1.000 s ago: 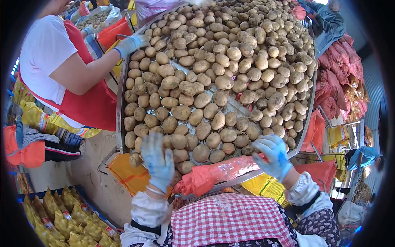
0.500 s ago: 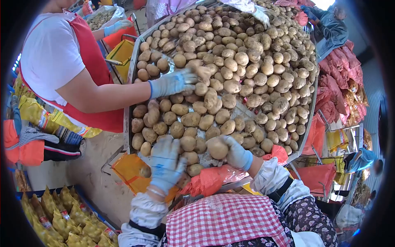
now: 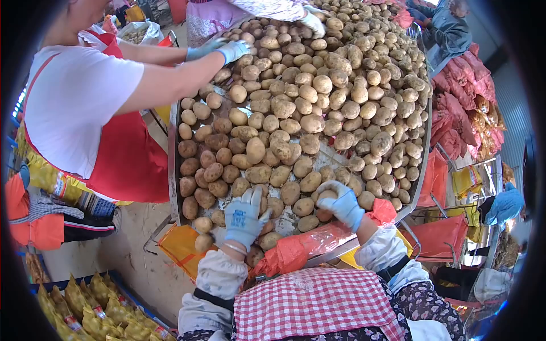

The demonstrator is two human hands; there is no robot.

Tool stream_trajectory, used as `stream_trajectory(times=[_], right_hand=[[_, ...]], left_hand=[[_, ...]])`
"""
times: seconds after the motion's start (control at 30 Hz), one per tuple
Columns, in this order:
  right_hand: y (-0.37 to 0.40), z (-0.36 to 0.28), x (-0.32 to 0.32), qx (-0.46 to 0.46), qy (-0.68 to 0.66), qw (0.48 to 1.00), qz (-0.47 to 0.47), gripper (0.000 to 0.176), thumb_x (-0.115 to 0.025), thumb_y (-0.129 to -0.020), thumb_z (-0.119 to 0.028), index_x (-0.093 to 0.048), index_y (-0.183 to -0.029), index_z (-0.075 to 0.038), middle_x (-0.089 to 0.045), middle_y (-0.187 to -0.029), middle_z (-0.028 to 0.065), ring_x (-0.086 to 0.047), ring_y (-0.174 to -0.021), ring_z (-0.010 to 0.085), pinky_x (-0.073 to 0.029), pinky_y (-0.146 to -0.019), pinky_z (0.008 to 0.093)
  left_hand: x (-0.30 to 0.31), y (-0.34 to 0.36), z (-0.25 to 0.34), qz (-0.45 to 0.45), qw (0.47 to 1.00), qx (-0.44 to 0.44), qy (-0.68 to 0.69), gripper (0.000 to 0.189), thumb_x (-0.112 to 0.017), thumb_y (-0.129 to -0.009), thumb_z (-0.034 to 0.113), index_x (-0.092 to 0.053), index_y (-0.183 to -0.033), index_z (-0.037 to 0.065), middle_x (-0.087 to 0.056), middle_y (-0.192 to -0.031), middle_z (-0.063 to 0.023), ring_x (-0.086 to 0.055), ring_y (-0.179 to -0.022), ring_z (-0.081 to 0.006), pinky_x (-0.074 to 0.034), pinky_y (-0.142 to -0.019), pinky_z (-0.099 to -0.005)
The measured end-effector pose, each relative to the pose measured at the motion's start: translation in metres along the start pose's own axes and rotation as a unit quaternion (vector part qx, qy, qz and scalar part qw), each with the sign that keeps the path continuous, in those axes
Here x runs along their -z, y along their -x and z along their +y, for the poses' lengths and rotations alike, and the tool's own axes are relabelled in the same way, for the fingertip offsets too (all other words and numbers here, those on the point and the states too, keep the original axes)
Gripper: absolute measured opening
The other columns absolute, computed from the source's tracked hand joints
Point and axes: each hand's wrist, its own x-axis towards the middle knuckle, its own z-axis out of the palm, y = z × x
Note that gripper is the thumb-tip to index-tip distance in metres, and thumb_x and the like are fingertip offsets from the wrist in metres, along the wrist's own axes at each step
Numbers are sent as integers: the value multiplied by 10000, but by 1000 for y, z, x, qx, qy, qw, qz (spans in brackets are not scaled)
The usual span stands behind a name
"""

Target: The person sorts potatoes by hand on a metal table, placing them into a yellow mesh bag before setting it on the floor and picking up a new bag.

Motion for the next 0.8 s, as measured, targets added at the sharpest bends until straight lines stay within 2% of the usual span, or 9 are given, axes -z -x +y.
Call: stream_trajectory(times=[0.2, 0.23, 0.27, 0.3, 0.4, 0.47, 0.5, 0.77, 0.8], right_hand=[[-6, -24, -15, -120, -203, 966, -107, 340, -613, -877, -259, -620, -1093, 3, -653, -1033, 100, -609, -844, 134, -499, -762, 282], [-3, -36, -17, -129, -300, 936, -133, 387, -602, -901, -309, -601, -1120, 10, -650, -1048, 122, -623, -850, 158, -507, -771, 293], [-1, -43, -18, -174, -523, 792, -262, 534, -534, -936, -394, -466, -1291, -1, -634, -1068, 128, -637, -878, 191, -514, -778, 304], [0, -46, -21, -173, -524, 794, -254, 534, -534, -936, -394, -466, -1291, -1, -634, -1068, 128, -637, -878, 191, -514, -778, 304], [1, -46, -28, -228, -581, 736, -264, 614, -513, -924, -463, -434, -1304, 11, -604, -1129, 187, -649, -904, 293, -541, -799, 407], [0, -39, -20, -215, -622, 708, -256, 586, -485, -932, -480, -476, -1256, 9, -627, -1066, 180, -650, -897, 283, -545, -781, 385], [1, -34, -15, -201, -661, 677, -253, 573, -457, -940, -496, -518, -1209, 6, -649, -1004, 172, -650, -890, 273, -549, -762, 363], [50, 21, 41, -122, -767, 611, -153, 812, -355, -850, -722, -552, -1146, 7, -668, -921, 190, -645, -749, 364, -524, -602, 447], [59, 35, 46, -72, -717, 681, -128, 765, -400, -849, -703, -557, -1161, -23, -668, -948, 182, -657, -768, 344, -541, -616, 433]], left_hand=[[15, 4, 14, 81, 882, 3, 464, 679, -686, -836, 264, -360, -1381, 24, -504, -1275, -162, -540, -1121, -285, -435, -954, -373], [25, 5, 30, 40, 778, 23, 627, 697, -667, -861, 273, -318, -1410, 22, -481, -1312, -142, -530, -1142, -261, -426, -967, -359], [27, 4, 39, -13, 779, 3, 626, 684, -563, -929, 324, -241, -1444, 11, -420, -1368, -134, -462, -1214, -247, -364, -1027, -356], [20, 0, 41, -20, 778, -2, 628, 684, -563, -929, 324, -241, -1444, 11, -420, -1368, -134, -462, -1214, -247, -364, -1027, -356], [-5, -15, 36, 67, 800, -133, 581, 601, -460, -968, 345, -279, -1429, 3, -393, -1389, -157, -391, -1276, -262, -293, -1077, -374], [0, -21, -3, 114, 980, -49, 154, 635, -516, -902, 354, -336, -1401, 4, -339, -1431, -189, -305, -1317, -369, -203, -1106, -469], [4, -25, -15, 133, 988, -9, -80, 653, -545, -869, 358, -365, -1387, 5, -312, -1452, -205, -263, -1338, -422, -158, -1120, -516], [0, 16, 14, -92, 984, -153, 17, 667, -612, -768, 367, -454, -1311, 13, -373, -1403, -213, -276, -1327, -436, -175, -1097, -553], [-4, 8, 19, -64, 988, -142, 8, 651, -605, -774, 361, -459, -1305, 12, -372, -1401, -217, -273, -1331, -431, -174, -1098, -552]])
